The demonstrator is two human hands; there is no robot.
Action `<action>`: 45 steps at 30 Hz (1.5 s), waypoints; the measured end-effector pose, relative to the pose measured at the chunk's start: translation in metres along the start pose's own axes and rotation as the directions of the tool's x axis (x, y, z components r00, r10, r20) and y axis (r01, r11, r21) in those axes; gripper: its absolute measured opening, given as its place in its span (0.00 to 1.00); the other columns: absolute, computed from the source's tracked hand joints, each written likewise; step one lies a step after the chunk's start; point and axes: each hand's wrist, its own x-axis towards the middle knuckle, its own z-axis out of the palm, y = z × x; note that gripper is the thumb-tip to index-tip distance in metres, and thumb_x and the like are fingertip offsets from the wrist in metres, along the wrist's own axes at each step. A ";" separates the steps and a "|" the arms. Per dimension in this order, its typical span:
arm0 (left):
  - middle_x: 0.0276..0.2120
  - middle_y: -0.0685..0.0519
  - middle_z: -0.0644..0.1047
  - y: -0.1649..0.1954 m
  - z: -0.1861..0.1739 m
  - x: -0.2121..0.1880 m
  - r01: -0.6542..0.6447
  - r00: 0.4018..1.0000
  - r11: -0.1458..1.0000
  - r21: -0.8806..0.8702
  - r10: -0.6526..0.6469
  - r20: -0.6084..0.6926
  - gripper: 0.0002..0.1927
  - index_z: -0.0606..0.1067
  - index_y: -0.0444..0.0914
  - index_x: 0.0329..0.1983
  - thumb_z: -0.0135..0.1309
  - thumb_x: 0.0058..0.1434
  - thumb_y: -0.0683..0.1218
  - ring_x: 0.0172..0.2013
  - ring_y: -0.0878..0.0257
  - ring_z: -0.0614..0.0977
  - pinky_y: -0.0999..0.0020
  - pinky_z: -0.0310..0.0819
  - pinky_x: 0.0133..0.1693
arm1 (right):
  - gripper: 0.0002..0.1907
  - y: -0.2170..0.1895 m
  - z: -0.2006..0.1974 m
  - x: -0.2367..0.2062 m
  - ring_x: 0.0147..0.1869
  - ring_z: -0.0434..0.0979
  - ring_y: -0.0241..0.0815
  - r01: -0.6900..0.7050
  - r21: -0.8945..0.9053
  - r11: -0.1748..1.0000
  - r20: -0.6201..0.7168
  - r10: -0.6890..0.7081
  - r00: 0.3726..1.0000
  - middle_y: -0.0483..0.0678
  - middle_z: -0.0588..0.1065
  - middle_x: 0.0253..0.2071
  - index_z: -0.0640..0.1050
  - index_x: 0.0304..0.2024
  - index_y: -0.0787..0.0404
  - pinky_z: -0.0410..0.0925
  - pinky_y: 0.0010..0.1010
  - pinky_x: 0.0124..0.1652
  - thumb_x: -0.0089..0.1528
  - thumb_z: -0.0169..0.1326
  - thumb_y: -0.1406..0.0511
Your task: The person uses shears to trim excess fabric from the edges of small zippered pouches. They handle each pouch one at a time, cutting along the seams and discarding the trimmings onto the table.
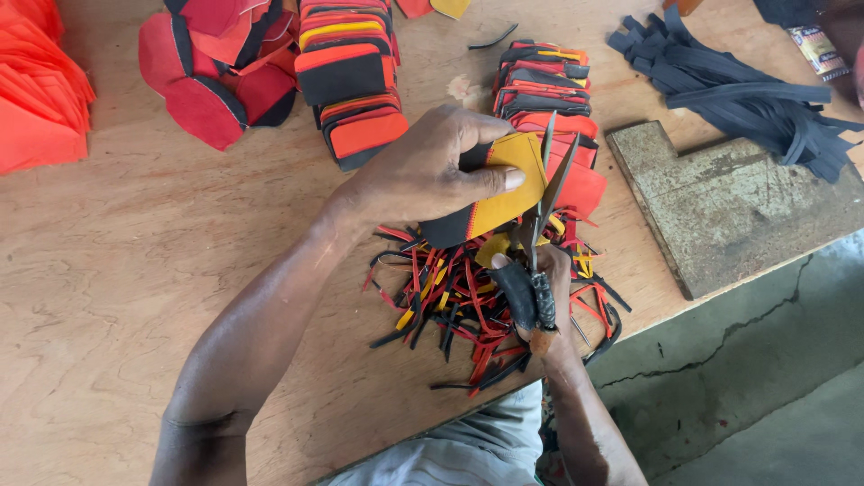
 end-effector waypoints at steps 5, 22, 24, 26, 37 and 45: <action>0.33 0.42 0.79 -0.004 -0.006 0.001 0.088 0.991 0.994 0.057 -0.094 0.100 0.17 0.77 0.31 0.47 0.59 0.64 0.49 0.33 0.58 0.79 0.59 0.71 0.39 | 0.18 0.027 -0.005 -0.004 0.22 0.70 0.31 -0.049 -0.039 0.998 0.031 0.050 0.998 0.46 0.75 0.19 0.77 0.25 0.70 0.62 0.25 0.26 0.63 0.64 0.62; 0.19 0.48 0.70 -0.009 -0.012 0.002 0.092 0.957 0.994 0.055 -0.104 0.270 0.14 0.75 0.33 0.32 0.59 0.63 0.50 0.21 0.62 0.69 0.59 0.65 0.28 | 0.27 0.072 0.008 -0.044 0.27 0.77 0.32 -0.050 0.030 0.998 -0.118 0.053 0.992 0.48 0.72 0.31 0.62 0.46 0.69 0.70 0.23 0.24 0.59 0.65 0.63; 0.19 0.47 0.70 -0.008 -0.012 0.001 0.094 0.953 0.993 0.067 -0.109 0.282 0.15 0.75 0.32 0.31 0.60 0.63 0.49 0.22 0.61 0.68 0.59 0.64 0.28 | 0.27 0.076 0.009 -0.048 0.26 0.77 0.32 -0.056 0.037 0.998 -0.117 0.060 0.991 0.48 0.72 0.30 0.62 0.45 0.69 0.70 0.23 0.24 0.59 0.65 0.62; 0.19 0.45 0.69 -0.007 -0.012 0.000 0.102 0.948 0.991 0.087 -0.123 0.292 0.15 0.75 0.31 0.31 0.60 0.64 0.49 0.22 0.61 0.68 0.59 0.64 0.29 | 0.25 0.079 0.008 -0.050 0.25 0.76 0.33 -0.108 0.033 0.994 -0.086 0.110 0.990 0.48 0.74 0.26 0.63 0.44 0.69 0.69 0.23 0.24 0.60 0.65 0.62; 0.22 0.47 0.75 -0.011 -0.008 -0.010 0.084 0.960 0.993 0.088 -0.104 0.259 0.16 0.77 0.33 0.41 0.59 0.63 0.51 0.24 0.62 0.75 0.61 0.68 0.30 | 0.20 0.069 0.014 -0.057 0.20 0.74 0.32 -0.154 0.098 0.983 -0.021 0.157 0.987 0.44 0.72 0.20 0.69 0.38 0.67 0.67 0.24 0.19 0.58 0.65 0.62; 0.19 0.47 0.67 -0.018 -0.003 -0.016 0.140 0.939 0.986 0.089 -0.161 0.305 0.20 0.72 0.32 0.28 0.56 0.66 0.53 0.22 0.59 0.67 0.57 0.63 0.29 | 0.28 0.066 0.014 -0.064 0.27 0.74 0.29 -0.132 0.081 0.988 -0.019 0.134 0.991 0.46 0.71 0.31 0.62 0.46 0.66 0.68 0.22 0.25 0.58 0.66 0.60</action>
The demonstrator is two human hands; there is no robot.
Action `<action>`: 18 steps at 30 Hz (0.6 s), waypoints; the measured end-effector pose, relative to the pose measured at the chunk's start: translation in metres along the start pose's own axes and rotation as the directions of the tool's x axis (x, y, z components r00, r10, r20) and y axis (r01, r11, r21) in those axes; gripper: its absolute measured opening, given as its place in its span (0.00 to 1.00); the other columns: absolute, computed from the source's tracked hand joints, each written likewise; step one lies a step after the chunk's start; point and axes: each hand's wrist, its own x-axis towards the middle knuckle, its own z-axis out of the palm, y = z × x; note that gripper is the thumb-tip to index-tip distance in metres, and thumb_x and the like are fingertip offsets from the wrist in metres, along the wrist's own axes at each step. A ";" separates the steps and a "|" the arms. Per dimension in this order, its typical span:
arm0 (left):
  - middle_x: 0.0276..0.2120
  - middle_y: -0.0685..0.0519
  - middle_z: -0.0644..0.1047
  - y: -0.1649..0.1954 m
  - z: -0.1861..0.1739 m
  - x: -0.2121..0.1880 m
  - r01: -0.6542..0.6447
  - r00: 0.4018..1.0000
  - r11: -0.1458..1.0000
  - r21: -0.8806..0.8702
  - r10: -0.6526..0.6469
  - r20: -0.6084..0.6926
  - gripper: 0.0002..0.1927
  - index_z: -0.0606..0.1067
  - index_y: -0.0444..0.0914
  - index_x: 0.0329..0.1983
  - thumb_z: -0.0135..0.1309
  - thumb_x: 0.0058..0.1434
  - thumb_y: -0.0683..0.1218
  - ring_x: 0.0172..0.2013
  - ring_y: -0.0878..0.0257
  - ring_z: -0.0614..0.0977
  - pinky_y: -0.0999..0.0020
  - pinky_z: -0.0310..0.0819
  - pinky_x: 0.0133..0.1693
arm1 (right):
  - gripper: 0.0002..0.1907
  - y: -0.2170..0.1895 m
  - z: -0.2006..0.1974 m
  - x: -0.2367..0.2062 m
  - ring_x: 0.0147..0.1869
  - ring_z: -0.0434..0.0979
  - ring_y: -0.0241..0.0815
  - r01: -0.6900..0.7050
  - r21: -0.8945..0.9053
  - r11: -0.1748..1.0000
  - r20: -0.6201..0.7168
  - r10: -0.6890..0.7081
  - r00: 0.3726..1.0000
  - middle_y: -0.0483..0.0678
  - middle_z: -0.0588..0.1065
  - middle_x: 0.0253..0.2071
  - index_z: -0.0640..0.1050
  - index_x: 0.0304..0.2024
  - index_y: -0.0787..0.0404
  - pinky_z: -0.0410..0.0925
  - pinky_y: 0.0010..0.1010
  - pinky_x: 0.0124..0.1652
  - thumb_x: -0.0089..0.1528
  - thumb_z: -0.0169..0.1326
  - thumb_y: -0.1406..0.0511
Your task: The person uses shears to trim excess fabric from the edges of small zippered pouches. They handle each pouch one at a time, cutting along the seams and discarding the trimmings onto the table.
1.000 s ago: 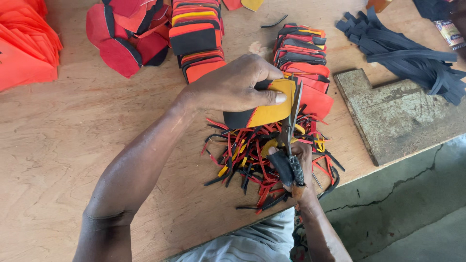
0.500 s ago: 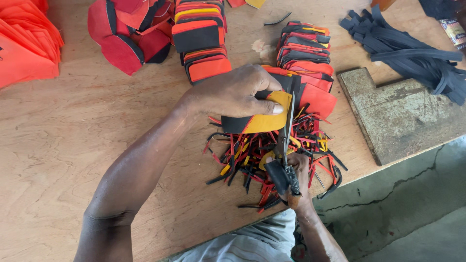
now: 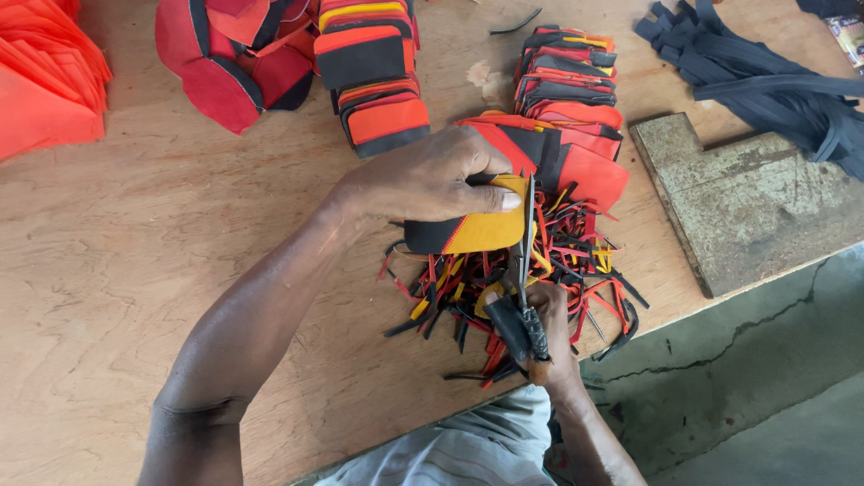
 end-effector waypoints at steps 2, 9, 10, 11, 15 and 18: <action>0.19 0.48 0.67 0.002 0.002 0.000 0.024 1.000 1.000 -0.015 -0.024 0.007 0.20 0.71 0.32 0.28 0.56 0.65 0.53 0.22 0.60 0.68 0.58 0.63 0.29 | 0.28 0.003 -0.001 0.001 0.29 0.74 0.30 -0.043 0.042 0.998 -0.004 0.043 0.999 0.48 0.71 0.33 0.62 0.46 0.67 0.69 0.22 0.28 0.59 0.67 0.60; 0.18 0.49 0.65 0.008 0.008 0.002 0.029 0.999 0.998 -0.053 -0.028 0.022 0.19 0.71 0.32 0.26 0.57 0.63 0.51 0.21 0.62 0.67 0.59 0.62 0.28 | 0.29 0.025 -0.006 0.000 0.28 0.77 0.34 -0.101 0.047 0.994 -0.023 0.103 0.994 0.50 0.72 0.33 0.60 0.47 0.66 0.71 0.25 0.26 0.57 0.66 0.62; 0.18 0.48 0.65 0.007 0.008 0.003 0.028 0.999 0.998 -0.059 -0.026 0.027 0.19 0.70 0.32 0.26 0.57 0.64 0.51 0.22 0.62 0.66 0.59 0.62 0.28 | 0.29 0.031 -0.009 -0.001 0.27 0.77 0.34 -0.055 0.045 0.998 -0.006 0.055 0.998 0.51 0.73 0.34 0.60 0.48 0.65 0.71 0.25 0.25 0.58 0.65 0.63; 0.18 0.48 0.65 0.007 0.009 0.002 0.030 0.999 0.998 -0.059 -0.028 0.025 0.19 0.70 0.32 0.26 0.57 0.64 0.51 0.21 0.62 0.66 0.59 0.62 0.28 | 0.30 0.036 -0.011 -0.003 0.27 0.77 0.34 -0.010 0.044 0.999 0.012 0.010 1.000 0.51 0.73 0.35 0.59 0.50 0.64 0.71 0.24 0.25 0.58 0.64 0.63; 0.17 0.49 0.66 0.003 0.012 0.003 0.033 0.999 0.997 -0.064 -0.031 0.032 0.20 0.71 0.32 0.27 0.57 0.65 0.52 0.21 0.62 0.67 0.60 0.63 0.28 | 0.26 0.062 -0.020 -0.003 0.29 0.80 0.38 -0.157 0.321 0.934 0.146 0.115 0.983 0.56 0.77 0.43 0.61 0.53 0.62 0.75 0.26 0.27 0.58 0.60 0.68; 0.17 0.49 0.67 0.001 0.012 0.002 0.033 0.999 0.999 -0.037 -0.032 0.024 0.20 0.72 0.33 0.27 0.57 0.65 0.54 0.21 0.62 0.68 0.60 0.63 0.28 | 0.30 0.072 -0.023 -0.003 0.30 0.80 0.38 -0.023 0.258 0.966 0.142 -0.015 0.990 0.58 0.76 0.45 0.58 0.54 0.61 0.75 0.26 0.27 0.57 0.61 0.72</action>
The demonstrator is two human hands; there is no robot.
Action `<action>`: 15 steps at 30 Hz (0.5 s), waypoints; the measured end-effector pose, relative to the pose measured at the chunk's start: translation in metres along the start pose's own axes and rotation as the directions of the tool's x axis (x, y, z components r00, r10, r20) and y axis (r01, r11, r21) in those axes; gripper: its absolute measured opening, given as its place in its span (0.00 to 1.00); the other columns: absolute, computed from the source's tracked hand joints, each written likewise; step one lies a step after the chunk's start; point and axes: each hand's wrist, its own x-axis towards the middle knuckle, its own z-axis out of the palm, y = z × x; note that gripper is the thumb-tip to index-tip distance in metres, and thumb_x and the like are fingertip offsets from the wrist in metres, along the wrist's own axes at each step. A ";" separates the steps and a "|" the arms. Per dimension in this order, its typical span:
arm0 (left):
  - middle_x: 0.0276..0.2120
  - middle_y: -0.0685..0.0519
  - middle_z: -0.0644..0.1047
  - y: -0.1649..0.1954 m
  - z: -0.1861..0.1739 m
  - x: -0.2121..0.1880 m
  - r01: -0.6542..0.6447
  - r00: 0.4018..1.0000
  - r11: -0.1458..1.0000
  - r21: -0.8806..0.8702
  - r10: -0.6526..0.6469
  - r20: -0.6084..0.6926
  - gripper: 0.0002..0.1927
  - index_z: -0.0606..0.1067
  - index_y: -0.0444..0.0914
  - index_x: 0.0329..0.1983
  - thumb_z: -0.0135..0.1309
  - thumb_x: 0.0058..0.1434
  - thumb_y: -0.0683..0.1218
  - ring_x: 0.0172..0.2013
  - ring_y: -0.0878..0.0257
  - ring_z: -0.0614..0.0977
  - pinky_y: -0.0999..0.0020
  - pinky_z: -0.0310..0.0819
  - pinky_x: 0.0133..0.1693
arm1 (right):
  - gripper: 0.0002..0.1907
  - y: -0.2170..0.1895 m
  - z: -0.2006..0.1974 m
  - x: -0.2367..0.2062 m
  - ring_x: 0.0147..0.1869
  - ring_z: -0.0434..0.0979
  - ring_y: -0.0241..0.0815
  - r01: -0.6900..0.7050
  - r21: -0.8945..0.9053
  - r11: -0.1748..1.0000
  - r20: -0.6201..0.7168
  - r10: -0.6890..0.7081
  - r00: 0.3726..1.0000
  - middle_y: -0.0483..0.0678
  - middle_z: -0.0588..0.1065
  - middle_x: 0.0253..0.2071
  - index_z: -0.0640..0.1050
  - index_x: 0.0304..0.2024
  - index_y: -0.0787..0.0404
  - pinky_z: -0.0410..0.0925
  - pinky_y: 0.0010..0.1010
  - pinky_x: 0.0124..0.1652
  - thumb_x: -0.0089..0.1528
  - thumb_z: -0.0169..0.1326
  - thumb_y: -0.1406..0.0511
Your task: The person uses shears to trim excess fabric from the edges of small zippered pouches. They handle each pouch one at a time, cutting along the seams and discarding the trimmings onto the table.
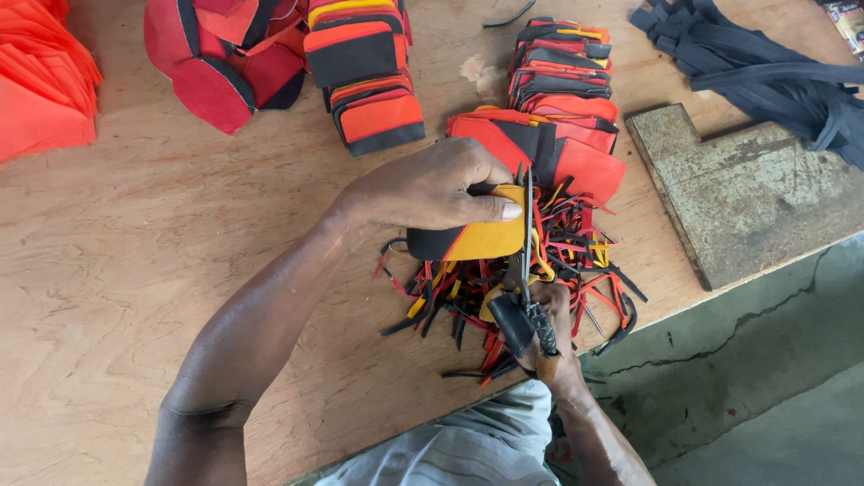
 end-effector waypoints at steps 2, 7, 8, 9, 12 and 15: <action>0.18 0.48 0.68 -0.001 -0.001 0.000 -0.005 1.000 1.000 0.013 0.005 -0.007 0.20 0.73 0.33 0.28 0.57 0.65 0.54 0.21 0.63 0.69 0.60 0.64 0.29 | 0.30 -0.004 0.000 0.003 0.28 0.80 0.39 -0.040 0.001 0.999 -0.008 0.040 0.999 0.59 0.75 0.45 0.58 0.54 0.62 0.75 0.27 0.24 0.56 0.60 0.72; 0.19 0.50 0.71 0.000 0.000 -0.004 0.031 0.999 0.997 -0.067 -0.030 0.011 0.18 0.77 0.35 0.32 0.56 0.65 0.55 0.22 0.65 0.71 0.61 0.66 0.29 | 0.13 -0.049 0.017 0.008 0.25 0.70 0.35 0.099 -0.369 0.924 0.029 -0.095 0.995 0.50 0.72 0.26 0.70 0.36 0.63 0.65 0.26 0.25 0.62 0.64 0.67; 0.20 0.50 0.72 -0.001 0.001 -0.005 0.029 1.000 0.997 -0.076 -0.028 0.011 0.18 0.77 0.35 0.33 0.56 0.65 0.55 0.23 0.65 0.71 0.62 0.67 0.30 | 0.13 -0.061 0.023 0.010 0.25 0.66 0.36 0.166 -0.489 0.856 0.078 -0.146 0.986 0.49 0.70 0.20 0.75 0.30 0.63 0.60 0.26 0.26 0.66 0.65 0.66; 0.21 0.50 0.73 -0.001 0.001 -0.006 0.025 1.000 0.996 -0.085 -0.024 0.011 0.18 0.77 0.35 0.34 0.55 0.65 0.55 0.24 0.66 0.72 0.63 0.67 0.31 | 0.14 -0.072 0.029 0.011 0.22 0.69 0.36 0.012 -0.416 0.909 -0.025 -0.024 0.999 0.47 0.71 0.18 0.75 0.28 0.63 0.62 0.27 0.23 0.63 0.65 0.64; 0.30 0.53 0.77 -0.007 -0.003 -0.008 -0.157 0.985 0.979 -0.127 0.146 -0.088 0.15 0.77 0.34 0.42 0.57 0.68 0.52 0.33 0.69 0.76 0.66 0.71 0.38 | 0.16 -0.105 0.044 0.016 0.16 0.73 0.35 -0.268 -0.232 0.935 -0.156 0.236 0.959 0.43 0.72 0.14 0.75 0.25 0.65 0.64 0.27 0.18 0.58 0.65 0.61; 0.36 0.56 0.76 -0.015 -0.003 -0.007 -0.208 0.946 0.919 -0.335 0.103 -0.306 0.15 0.74 0.35 0.46 0.65 0.65 0.47 0.39 0.71 0.77 0.71 0.74 0.42 | 0.15 -0.129 0.045 0.027 0.19 0.72 0.33 -0.197 -0.233 0.952 -0.075 0.184 0.980 0.44 0.74 0.17 0.78 0.30 0.67 0.63 0.25 0.21 0.61 0.63 0.60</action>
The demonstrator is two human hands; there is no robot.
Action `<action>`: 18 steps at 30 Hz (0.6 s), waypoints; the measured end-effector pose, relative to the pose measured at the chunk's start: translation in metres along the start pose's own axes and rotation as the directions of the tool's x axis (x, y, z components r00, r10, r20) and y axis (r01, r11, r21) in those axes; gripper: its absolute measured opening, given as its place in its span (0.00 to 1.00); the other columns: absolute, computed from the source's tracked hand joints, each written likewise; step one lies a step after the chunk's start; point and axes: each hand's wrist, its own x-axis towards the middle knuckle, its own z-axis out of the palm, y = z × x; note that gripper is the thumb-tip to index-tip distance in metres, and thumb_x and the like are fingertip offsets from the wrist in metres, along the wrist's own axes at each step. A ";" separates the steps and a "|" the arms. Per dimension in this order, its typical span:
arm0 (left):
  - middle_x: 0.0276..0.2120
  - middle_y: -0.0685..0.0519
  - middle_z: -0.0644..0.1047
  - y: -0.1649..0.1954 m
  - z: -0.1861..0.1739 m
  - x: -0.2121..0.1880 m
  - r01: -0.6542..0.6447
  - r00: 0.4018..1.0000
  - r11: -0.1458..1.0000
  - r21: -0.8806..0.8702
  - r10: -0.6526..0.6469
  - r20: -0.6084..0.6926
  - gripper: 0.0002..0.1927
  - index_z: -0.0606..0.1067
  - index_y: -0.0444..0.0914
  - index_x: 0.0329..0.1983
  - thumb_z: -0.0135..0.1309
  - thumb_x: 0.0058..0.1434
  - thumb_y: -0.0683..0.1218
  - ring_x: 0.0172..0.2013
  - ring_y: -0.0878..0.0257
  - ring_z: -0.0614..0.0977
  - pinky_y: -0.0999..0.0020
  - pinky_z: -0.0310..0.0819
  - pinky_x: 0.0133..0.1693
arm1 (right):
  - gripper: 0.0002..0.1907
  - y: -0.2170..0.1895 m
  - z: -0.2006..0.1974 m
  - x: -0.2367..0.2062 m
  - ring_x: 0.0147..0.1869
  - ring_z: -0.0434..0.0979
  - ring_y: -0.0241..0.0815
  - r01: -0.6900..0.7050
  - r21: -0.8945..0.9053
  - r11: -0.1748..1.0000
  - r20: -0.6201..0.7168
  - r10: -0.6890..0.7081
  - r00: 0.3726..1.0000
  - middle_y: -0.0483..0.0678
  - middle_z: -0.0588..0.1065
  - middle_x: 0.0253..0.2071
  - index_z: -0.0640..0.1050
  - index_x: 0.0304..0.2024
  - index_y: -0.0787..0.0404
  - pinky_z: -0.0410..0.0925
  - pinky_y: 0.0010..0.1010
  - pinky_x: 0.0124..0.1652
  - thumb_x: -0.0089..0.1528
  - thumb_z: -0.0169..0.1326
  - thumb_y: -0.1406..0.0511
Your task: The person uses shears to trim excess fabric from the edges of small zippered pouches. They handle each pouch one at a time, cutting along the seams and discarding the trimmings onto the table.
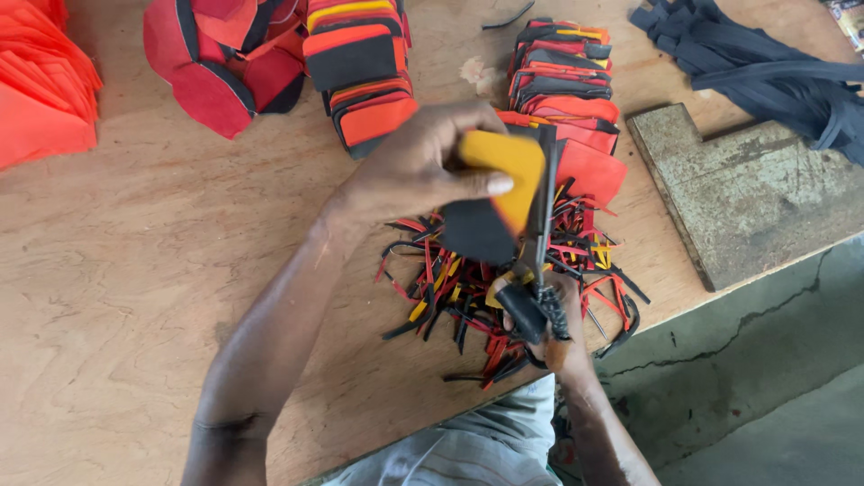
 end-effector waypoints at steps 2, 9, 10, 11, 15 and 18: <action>0.39 0.58 0.76 -0.005 0.001 -0.003 0.012 0.986 0.977 -0.211 -0.046 -0.158 0.18 0.72 0.36 0.47 0.69 0.61 0.44 0.42 0.72 0.77 0.73 0.75 0.44 | 0.12 -0.008 -0.002 0.001 0.22 0.76 0.33 0.038 0.046 0.998 0.012 -0.038 0.999 0.44 0.76 0.21 0.79 0.33 0.66 0.67 0.24 0.23 0.60 0.62 0.61; 0.39 0.57 0.77 -0.020 0.010 -0.009 -0.042 0.865 0.942 -0.334 -0.133 -0.483 0.13 0.73 0.35 0.47 0.66 0.65 0.37 0.40 0.71 0.76 0.73 0.73 0.43 | 0.10 0.002 -0.005 0.003 0.26 0.77 0.36 0.118 0.154 0.981 0.058 -0.129 0.990 0.48 0.75 0.26 0.75 0.37 0.68 0.69 0.26 0.28 0.64 0.59 0.65; 0.38 0.56 0.77 -0.020 0.010 -0.007 -0.072 0.840 0.952 -0.298 -0.103 -0.533 0.13 0.72 0.35 0.46 0.65 0.67 0.36 0.39 0.71 0.76 0.73 0.72 0.42 | 0.10 0.005 -0.004 0.006 0.27 0.78 0.38 0.129 0.177 0.976 0.071 -0.143 0.987 0.49 0.76 0.27 0.75 0.36 0.69 0.69 0.27 0.29 0.64 0.59 0.66; 0.38 0.56 0.77 -0.020 0.008 -0.006 -0.083 0.841 0.943 -0.321 -0.106 -0.530 0.14 0.69 0.37 0.45 0.63 0.64 0.35 0.40 0.71 0.77 0.73 0.73 0.42 | 0.10 0.008 -0.004 0.009 0.28 0.80 0.39 0.137 0.201 0.970 0.081 -0.156 0.984 0.50 0.76 0.28 0.74 0.36 0.69 0.70 0.28 0.30 0.64 0.59 0.67; 0.41 0.57 0.75 -0.010 0.009 -0.009 -0.158 0.853 0.952 -0.261 -0.001 -0.521 0.17 0.64 0.40 0.47 0.58 0.64 0.33 0.45 0.72 0.79 0.74 0.75 0.48 | 0.12 0.015 0.003 0.007 0.35 0.81 0.40 0.189 0.338 0.922 0.087 -0.230 0.969 0.49 0.73 0.34 0.71 0.41 0.67 0.73 0.31 0.35 0.65 0.60 0.66; 0.45 0.56 0.75 -0.001 0.014 -0.011 -0.099 0.856 0.995 0.018 0.094 -0.508 0.14 0.72 0.37 0.52 0.56 0.69 0.30 0.48 0.71 0.78 0.73 0.75 0.55 | 0.18 0.011 0.011 0.002 0.37 0.81 0.38 0.206 0.285 0.936 0.009 -0.217 0.976 0.48 0.74 0.35 0.69 0.48 0.64 0.74 0.30 0.38 0.62 0.60 0.64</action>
